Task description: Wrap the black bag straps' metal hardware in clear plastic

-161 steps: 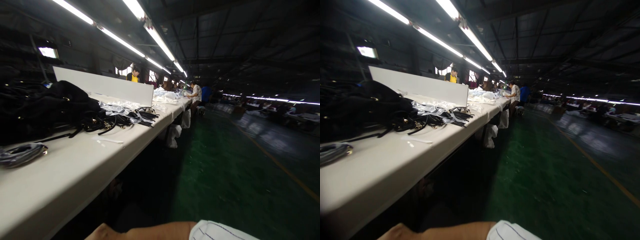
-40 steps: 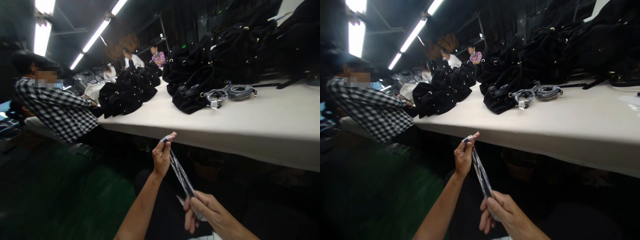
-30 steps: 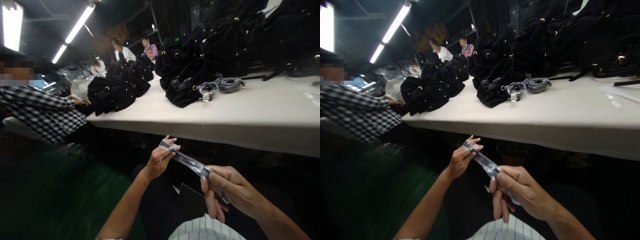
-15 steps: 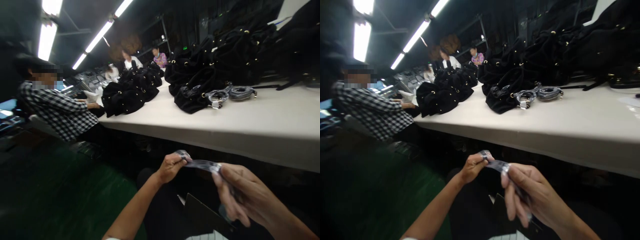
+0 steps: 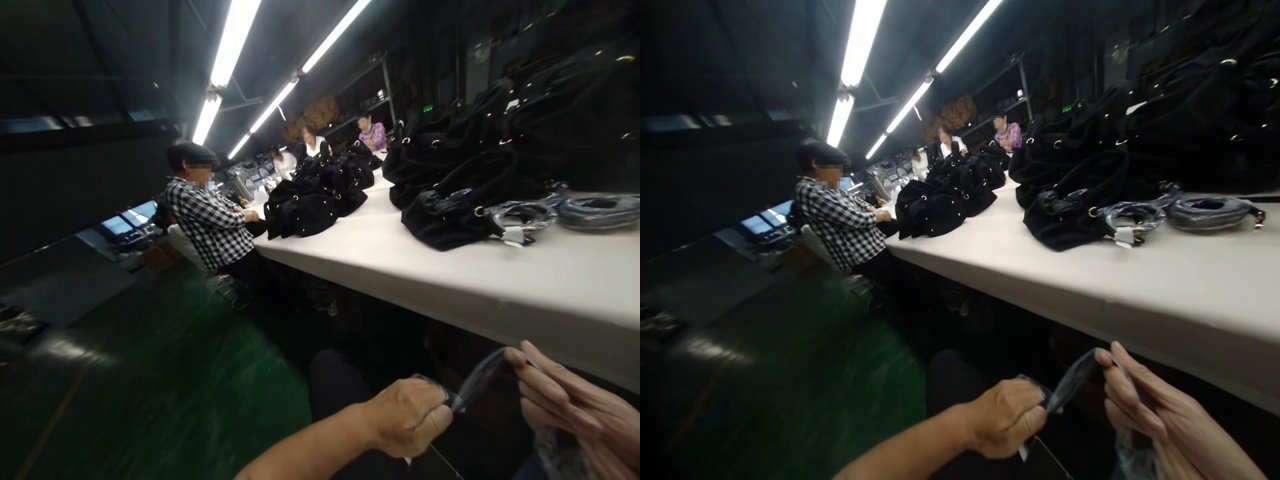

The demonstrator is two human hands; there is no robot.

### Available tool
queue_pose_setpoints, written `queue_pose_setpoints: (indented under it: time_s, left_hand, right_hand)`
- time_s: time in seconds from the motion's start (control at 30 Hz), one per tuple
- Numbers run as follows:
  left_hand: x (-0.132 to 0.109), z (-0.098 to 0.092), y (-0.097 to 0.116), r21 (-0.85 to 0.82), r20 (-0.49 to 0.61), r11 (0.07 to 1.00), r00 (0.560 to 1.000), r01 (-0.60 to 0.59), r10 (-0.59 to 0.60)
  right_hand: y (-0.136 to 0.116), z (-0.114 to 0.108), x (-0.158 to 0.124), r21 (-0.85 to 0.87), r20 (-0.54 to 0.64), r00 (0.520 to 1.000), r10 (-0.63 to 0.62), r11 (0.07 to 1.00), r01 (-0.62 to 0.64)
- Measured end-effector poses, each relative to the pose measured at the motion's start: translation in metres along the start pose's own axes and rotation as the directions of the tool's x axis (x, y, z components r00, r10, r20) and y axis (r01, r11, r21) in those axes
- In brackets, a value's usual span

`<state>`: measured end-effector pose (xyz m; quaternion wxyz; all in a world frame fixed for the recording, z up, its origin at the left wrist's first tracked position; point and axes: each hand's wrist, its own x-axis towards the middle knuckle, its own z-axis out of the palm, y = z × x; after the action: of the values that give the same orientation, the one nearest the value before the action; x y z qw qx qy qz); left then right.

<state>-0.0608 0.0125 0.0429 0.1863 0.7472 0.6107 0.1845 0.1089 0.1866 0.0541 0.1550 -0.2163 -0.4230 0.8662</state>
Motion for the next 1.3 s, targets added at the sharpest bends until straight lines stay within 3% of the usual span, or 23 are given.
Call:
queue_pose_setpoints:
  time_s: [0.1,0.23,0.37,0.47,0.5,0.57,0.67,0.73,0.8,0.9,0.97,1.07,1.17,1.23,1.3]
  left_hand:
    - [0.004,0.002,-0.005,0.134,-0.049,0.991,0.999,0.023,-0.016]
    - [0.008,-0.001,-0.01,0.191,-0.175,0.98,0.984,0.06,-0.027]
    - [0.01,-0.007,-0.001,0.056,-0.175,0.993,0.98,0.106,-0.095]
    - [0.009,-0.014,0.012,-0.221,-0.017,0.956,0.979,0.194,-0.202]
    - [0.008,-0.017,0.016,-0.353,0.067,0.904,0.971,0.24,-0.231]
    - [0.003,-0.023,0.024,-0.613,0.237,0.714,0.941,0.338,-0.243]
    - [-0.01,-0.029,0.036,-0.846,0.365,0.37,0.923,0.383,-0.119]
    - [-0.018,-0.031,0.045,-0.92,0.349,0.184,0.937,0.346,-0.02]
    - [-0.022,-0.035,0.053,-0.96,0.274,0.067,0.962,0.273,0.007]
    - [-0.02,-0.046,0.063,-0.991,0.13,0.019,0.99,0.132,-0.061]
    - [-0.015,-0.056,0.068,-0.998,0.069,-0.006,0.991,0.068,-0.118]
    - [-0.005,-0.066,0.072,-0.995,0.064,-0.089,0.972,0.045,-0.225]
    - [0.004,-0.069,0.072,-0.969,0.141,-0.238,0.943,0.07,-0.301]
    - [0.009,-0.066,0.072,-0.936,0.195,-0.342,0.93,0.082,-0.311]
    - [0.014,-0.061,0.074,-0.909,0.229,-0.407,0.925,0.091,-0.304]
  right_hand:
    - [-0.006,0.009,-0.006,0.094,-0.078,0.997,0.025,0.995,-0.018]
    - [-0.015,0.014,-0.02,0.294,0.004,0.998,0.063,0.954,-0.061]
    - [-0.029,0.017,-0.016,0.581,0.055,0.993,0.1,0.806,-0.113]
    - [-0.029,0.002,0.01,0.64,0.06,0.991,0.119,0.757,-0.129]
    - [-0.026,-0.007,0.019,0.625,0.061,0.989,0.132,0.768,-0.141]
    - [-0.013,-0.025,0.032,0.554,0.092,0.981,0.172,0.81,-0.194]
    - [0.012,-0.039,0.04,0.39,0.231,0.953,0.195,0.879,-0.275]
    - [0.027,-0.039,0.04,0.273,0.32,0.931,0.174,0.924,-0.267]
    - [0.037,-0.036,0.039,0.12,0.34,0.927,0.161,0.97,-0.213]
    - [0.038,-0.027,0.035,-0.163,0.187,0.979,0.086,0.985,-0.055]
    - [0.03,-0.017,0.027,-0.306,0.054,0.994,-0.093,0.946,0.105]
    - [0.015,0.002,0.003,-0.435,0.043,0.91,-0.412,0.812,0.389]
    - [0.01,0.021,-0.025,-0.624,0.172,0.73,-0.662,0.5,0.6]
    - [0.019,0.031,-0.038,-0.75,0.25,0.58,-0.775,0.224,0.623]
    - [0.036,0.039,-0.042,-0.813,0.293,0.467,-0.834,0.04,0.581]
